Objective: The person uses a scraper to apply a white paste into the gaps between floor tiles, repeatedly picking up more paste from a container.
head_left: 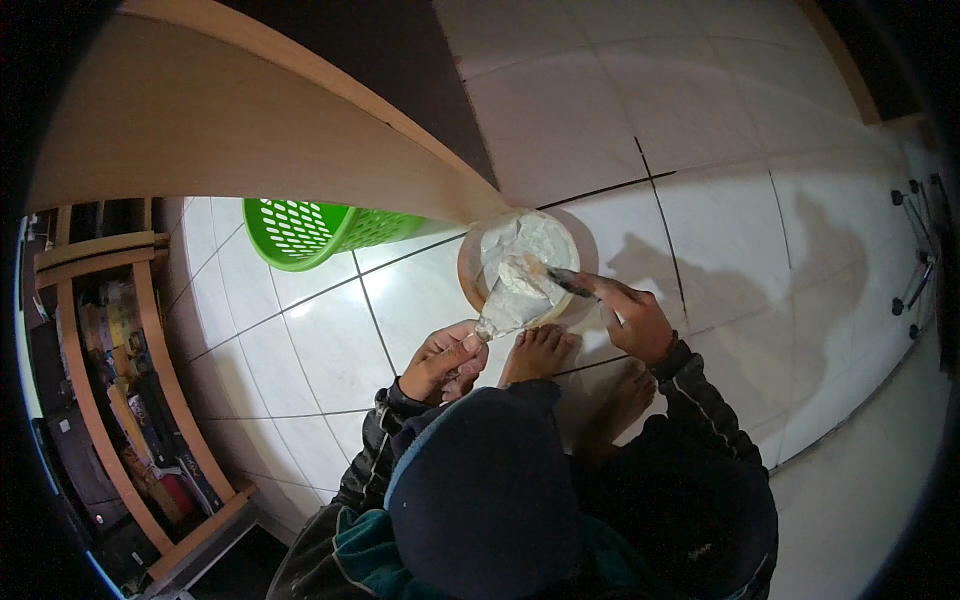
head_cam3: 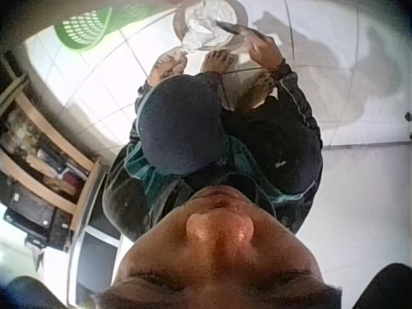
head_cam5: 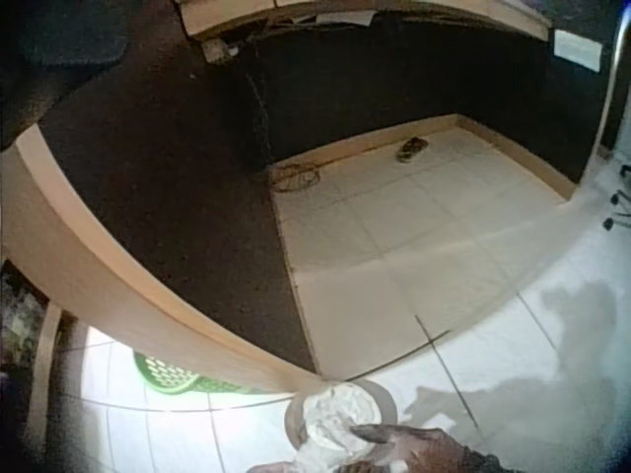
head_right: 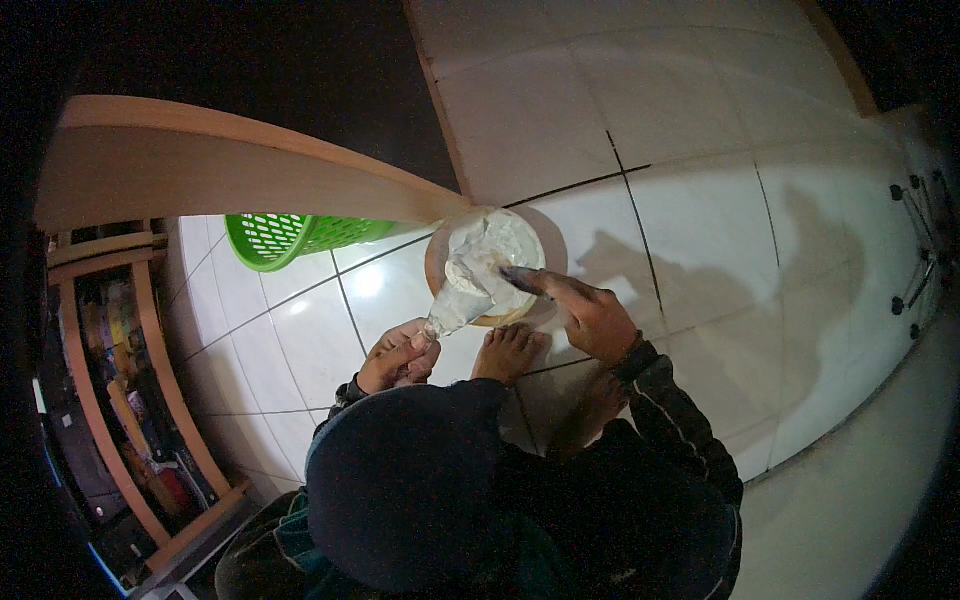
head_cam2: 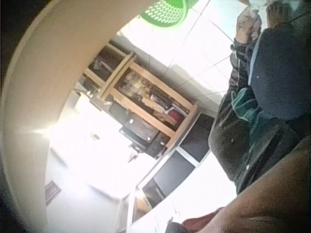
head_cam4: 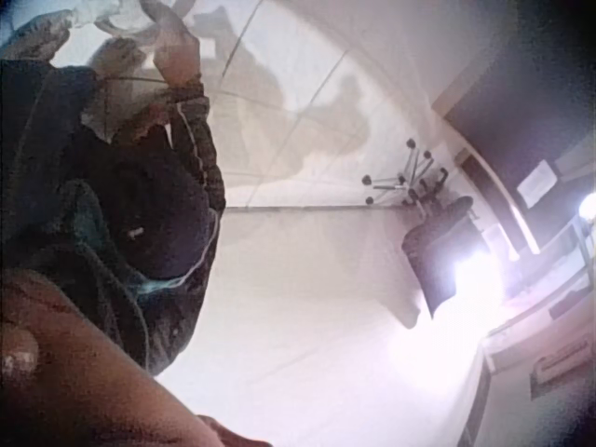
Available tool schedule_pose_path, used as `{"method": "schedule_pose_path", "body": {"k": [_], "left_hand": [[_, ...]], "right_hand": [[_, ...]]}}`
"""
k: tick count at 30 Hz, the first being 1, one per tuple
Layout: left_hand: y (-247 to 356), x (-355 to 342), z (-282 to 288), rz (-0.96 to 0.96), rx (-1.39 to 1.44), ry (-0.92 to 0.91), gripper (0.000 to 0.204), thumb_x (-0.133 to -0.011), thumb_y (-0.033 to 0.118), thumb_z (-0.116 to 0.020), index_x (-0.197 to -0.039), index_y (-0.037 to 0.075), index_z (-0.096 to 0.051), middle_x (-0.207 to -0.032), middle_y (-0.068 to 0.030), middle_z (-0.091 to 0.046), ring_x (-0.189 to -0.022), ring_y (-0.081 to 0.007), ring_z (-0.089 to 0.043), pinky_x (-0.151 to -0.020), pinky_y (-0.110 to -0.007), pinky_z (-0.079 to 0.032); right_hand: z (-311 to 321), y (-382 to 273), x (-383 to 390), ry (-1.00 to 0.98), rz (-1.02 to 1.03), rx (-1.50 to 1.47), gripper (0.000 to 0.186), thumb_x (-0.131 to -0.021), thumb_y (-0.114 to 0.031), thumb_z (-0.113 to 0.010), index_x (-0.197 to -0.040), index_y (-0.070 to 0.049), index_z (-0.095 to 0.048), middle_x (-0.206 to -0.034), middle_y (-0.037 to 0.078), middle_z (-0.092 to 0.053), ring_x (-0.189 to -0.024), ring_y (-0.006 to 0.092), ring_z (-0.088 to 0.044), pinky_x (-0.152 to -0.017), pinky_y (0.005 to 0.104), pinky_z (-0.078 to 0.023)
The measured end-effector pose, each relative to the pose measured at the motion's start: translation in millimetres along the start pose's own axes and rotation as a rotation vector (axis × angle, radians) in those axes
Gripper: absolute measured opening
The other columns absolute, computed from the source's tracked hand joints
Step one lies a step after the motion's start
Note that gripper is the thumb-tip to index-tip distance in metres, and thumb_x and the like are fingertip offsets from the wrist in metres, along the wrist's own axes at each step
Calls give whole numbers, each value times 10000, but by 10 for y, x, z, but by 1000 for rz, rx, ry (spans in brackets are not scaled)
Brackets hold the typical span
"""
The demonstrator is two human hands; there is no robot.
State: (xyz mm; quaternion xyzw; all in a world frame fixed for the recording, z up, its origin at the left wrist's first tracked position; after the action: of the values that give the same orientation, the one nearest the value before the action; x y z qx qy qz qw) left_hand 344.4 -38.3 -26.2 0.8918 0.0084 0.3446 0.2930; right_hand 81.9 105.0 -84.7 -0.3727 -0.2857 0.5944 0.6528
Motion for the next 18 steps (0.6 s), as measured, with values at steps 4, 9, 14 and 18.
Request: {"method": "schedule_pose_path", "body": {"k": [4,9,14,18], "left_hand": [[-101,-26,157,28,-34,-32,241,-983,233,-489,-1101,30,-544,-680,44,-429,-441,3,-300,-377,-161,-222],[-266,-90,251,-19,-89,-125,258,-982,210,-493,-1161,33,-545,-689,49,-435,-466,2,-288,-407,-159,-237],[-204,-143,225,46,-198,-125,254,-983,218,-499,-1159,49,-568,-688,55,-456,-483,2,-321,-431,-161,-257],[-188,-133,281,79,-345,-90,281,-981,248,-516,-1176,55,-578,-691,61,-476,-492,2,-354,-437,-164,-272]], "right_hand": [[122,-27,-21,95,-101,-135,480,-775,40,-461,-1250,-3,-513,-1234,184,-590,-1048,267,-635,-879,323,-512],[374,-86,-176,143,-318,-841,540,-728,6,-421,-1260,17,-511,-1152,127,-608,-941,148,-608,-854,258,-482],[427,-47,-306,-40,-352,-908,521,-745,-57,-405,-1239,46,-535,-1126,150,-619,-959,137,-610,-861,252,-487],[430,-63,-414,-211,-476,-1139,496,-769,-78,-401,-1217,62,-562,-1139,156,-627,-967,144,-615,-855,266,-510]]}}
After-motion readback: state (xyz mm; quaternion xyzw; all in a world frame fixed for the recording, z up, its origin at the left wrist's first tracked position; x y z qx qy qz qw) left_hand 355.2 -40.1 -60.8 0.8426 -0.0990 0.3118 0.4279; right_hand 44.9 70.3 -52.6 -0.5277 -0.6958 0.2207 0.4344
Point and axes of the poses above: each hand's wrist, its own x-axis away from the middle knuckle, its own z-axis out of the back of the hand, y = z × x, the point moved 1 cm from there along -x, towards the middle knuckle
